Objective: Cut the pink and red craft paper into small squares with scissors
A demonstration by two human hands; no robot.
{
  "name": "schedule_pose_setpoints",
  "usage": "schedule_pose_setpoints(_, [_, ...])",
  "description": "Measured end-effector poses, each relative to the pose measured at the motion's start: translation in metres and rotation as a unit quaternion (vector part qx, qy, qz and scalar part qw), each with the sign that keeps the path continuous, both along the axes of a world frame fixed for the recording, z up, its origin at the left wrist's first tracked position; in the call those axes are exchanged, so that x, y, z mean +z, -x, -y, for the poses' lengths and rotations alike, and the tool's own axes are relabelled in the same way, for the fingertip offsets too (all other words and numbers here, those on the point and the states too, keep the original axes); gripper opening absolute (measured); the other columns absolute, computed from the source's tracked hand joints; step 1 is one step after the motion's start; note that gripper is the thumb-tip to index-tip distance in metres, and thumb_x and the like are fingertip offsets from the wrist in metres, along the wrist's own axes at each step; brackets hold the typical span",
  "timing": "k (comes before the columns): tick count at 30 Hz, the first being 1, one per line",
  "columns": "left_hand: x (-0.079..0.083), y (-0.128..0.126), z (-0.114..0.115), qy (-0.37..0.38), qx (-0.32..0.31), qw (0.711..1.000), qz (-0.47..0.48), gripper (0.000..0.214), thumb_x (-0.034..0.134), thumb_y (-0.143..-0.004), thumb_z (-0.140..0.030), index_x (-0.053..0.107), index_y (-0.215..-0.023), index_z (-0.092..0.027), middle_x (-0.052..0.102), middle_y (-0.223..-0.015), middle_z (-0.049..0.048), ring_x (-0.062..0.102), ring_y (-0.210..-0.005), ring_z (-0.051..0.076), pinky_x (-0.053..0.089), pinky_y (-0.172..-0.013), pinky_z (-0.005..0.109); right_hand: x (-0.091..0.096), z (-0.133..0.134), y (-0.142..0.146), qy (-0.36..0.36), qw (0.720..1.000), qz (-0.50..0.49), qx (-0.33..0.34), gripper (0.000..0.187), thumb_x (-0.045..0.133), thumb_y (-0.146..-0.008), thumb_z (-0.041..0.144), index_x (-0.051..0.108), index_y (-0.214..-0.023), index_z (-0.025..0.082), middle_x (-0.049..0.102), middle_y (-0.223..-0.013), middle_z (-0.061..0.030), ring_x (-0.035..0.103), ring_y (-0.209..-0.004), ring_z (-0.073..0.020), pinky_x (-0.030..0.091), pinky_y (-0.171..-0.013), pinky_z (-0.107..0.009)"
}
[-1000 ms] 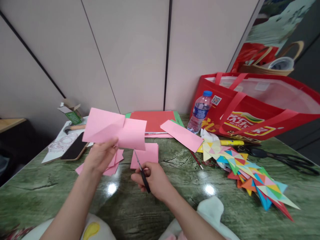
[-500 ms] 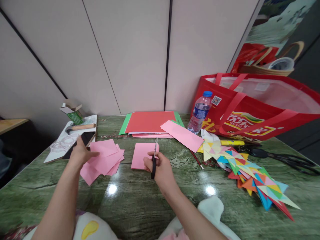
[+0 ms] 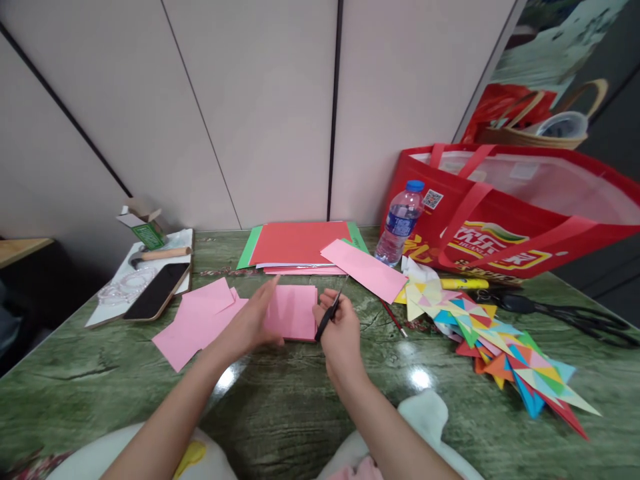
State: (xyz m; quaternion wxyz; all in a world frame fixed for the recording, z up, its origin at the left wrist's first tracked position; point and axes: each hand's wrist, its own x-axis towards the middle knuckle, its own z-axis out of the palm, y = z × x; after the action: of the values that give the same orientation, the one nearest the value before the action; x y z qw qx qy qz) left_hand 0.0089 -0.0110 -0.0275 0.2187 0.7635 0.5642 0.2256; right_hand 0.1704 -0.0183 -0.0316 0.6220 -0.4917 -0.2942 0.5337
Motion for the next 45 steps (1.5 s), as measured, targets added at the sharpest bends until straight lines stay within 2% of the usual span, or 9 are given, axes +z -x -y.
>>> schedule_pose_setpoints(4, [-0.004,0.0,0.002,0.026,-0.005,1.0,-0.003,0.113,0.07,-0.05,-0.003,0.003,-0.139,-0.023,0.011,-0.145,0.0179,0.013,-0.132,0.028,0.025,-0.101,0.044,-0.002,0.0,0.002,0.029,0.999,-0.018,0.032,0.047,0.074,-0.05,0.027,0.055,-0.091,0.017,0.064,-0.085,-0.0047,0.057,-0.065,-0.0144,0.045,-0.055,-0.025])
schedule_pose_setpoints(13, [-0.008,0.003,0.001,0.003,-0.018,1.0,0.016,0.109,0.065,-0.055,-0.001,-0.001,-0.139,-0.027,0.009,-0.146,0.0176,0.013,-0.132,0.029,0.028,-0.099,0.047,-0.004,-0.001,0.001,0.042,0.998,-0.027,0.046,0.042,0.075,-0.05,0.025,0.057,-0.088,0.016,0.066,-0.083,-0.0049,0.058,-0.061,-0.0137,0.044,-0.05,-0.023])
schedule_pose_setpoints(19, [-0.004,0.002,0.001,-0.024,-0.003,0.998,0.053,0.104,0.067,-0.056,-0.006,0.007,-0.138,-0.028,0.013,-0.145,0.0141,0.016,-0.132,0.029,0.029,-0.099,0.044,-0.004,-0.001,0.002,0.038,0.997,-0.036,0.053,0.043,0.076,-0.049,0.025,0.057,-0.087,0.016,0.064,-0.077,-0.0028,0.055,-0.055,-0.0111,0.041,-0.045,-0.021])
schedule_pose_setpoints(24, [-0.006,0.001,-0.005,-0.063,0.036,0.99,0.125,0.097,0.07,-0.057,-0.013,0.016,-0.136,-0.029,0.026,-0.141,0.0099,0.025,-0.129,0.025,0.027,-0.101,0.042,-0.002,0.0,0.003,0.028,0.996,-0.055,0.059,0.046,0.077,-0.047,0.025,0.054,-0.087,0.017,0.064,-0.073,-0.0007,0.052,-0.046,-0.0085,0.04,-0.041,-0.021])
schedule_pose_setpoints(31, [0.006,-0.005,-0.008,-0.008,0.092,0.912,0.399,0.073,0.067,-0.06,-0.015,0.036,-0.126,-0.023,0.046,-0.126,0.013,0.049,-0.111,0.022,0.039,-0.093,0.039,0.003,0.002,0.002,0.013,0.997,-0.056,0.045,0.046,0.078,-0.046,0.023,0.055,-0.085,0.017,0.061,-0.065,0.0029,0.05,-0.046,-0.0088,0.04,-0.042,-0.022])
schedule_pose_setpoints(36, [0.024,-0.004,-0.002,0.035,0.089,0.871,0.482,0.06,0.069,-0.06,-0.019,0.047,-0.116,-0.017,0.058,-0.112,0.012,0.055,-0.102,0.021,0.043,-0.088,0.036,0.004,0.002,0.002,-0.015,0.998,-0.041,0.045,0.033,0.076,-0.051,0.027,0.055,-0.075,0.017,0.053,-0.056,0.0056,0.043,-0.045,-0.008,0.033,-0.039,-0.02])
schedule_pose_setpoints(40, [0.035,0.001,0.004,0.105,0.034,0.894,0.435,0.053,0.068,-0.063,-0.026,0.053,-0.113,-0.019,0.067,-0.094,0.007,0.061,-0.083,0.02,0.048,-0.073,0.033,0.003,0.001,0.001,-0.045,0.998,-0.039,0.024,0.031,0.074,-0.053,0.029,0.056,-0.076,0.018,0.055,-0.062,0.0052,0.043,-0.049,-0.0085,0.036,-0.044,-0.021])
schedule_pose_setpoints(43, [0.039,0.003,0.008,0.133,0.009,0.934,0.332,0.029,0.071,-0.059,-0.029,0.065,-0.083,-0.015,0.067,-0.076,0.0021,0.059,-0.07,0.018,0.047,-0.062,0.027,0.003,0.001,0.0,-0.067,0.996,-0.046,0.025,0.031,0.074,-0.055,0.029,0.058,-0.079,0.019,0.057,-0.065,0.0042,0.046,-0.053,-0.0095,0.037,-0.046,-0.021])
schedule_pose_setpoints(45, [0.039,0.002,0.009,0.142,0.022,0.951,0.272,0.02,0.07,-0.059,-0.032,0.062,-0.061,-0.014,0.061,-0.061,-0.0008,0.055,-0.059,0.015,0.042,-0.053,0.024,0.003,0.001,0.0,-0.069,0.995,-0.059,0.03,0.032,0.074,-0.055,0.029,0.058,-0.08,0.019,0.058,-0.067,0.0034,0.046,-0.054,-0.0095,0.036,-0.046,-0.021])
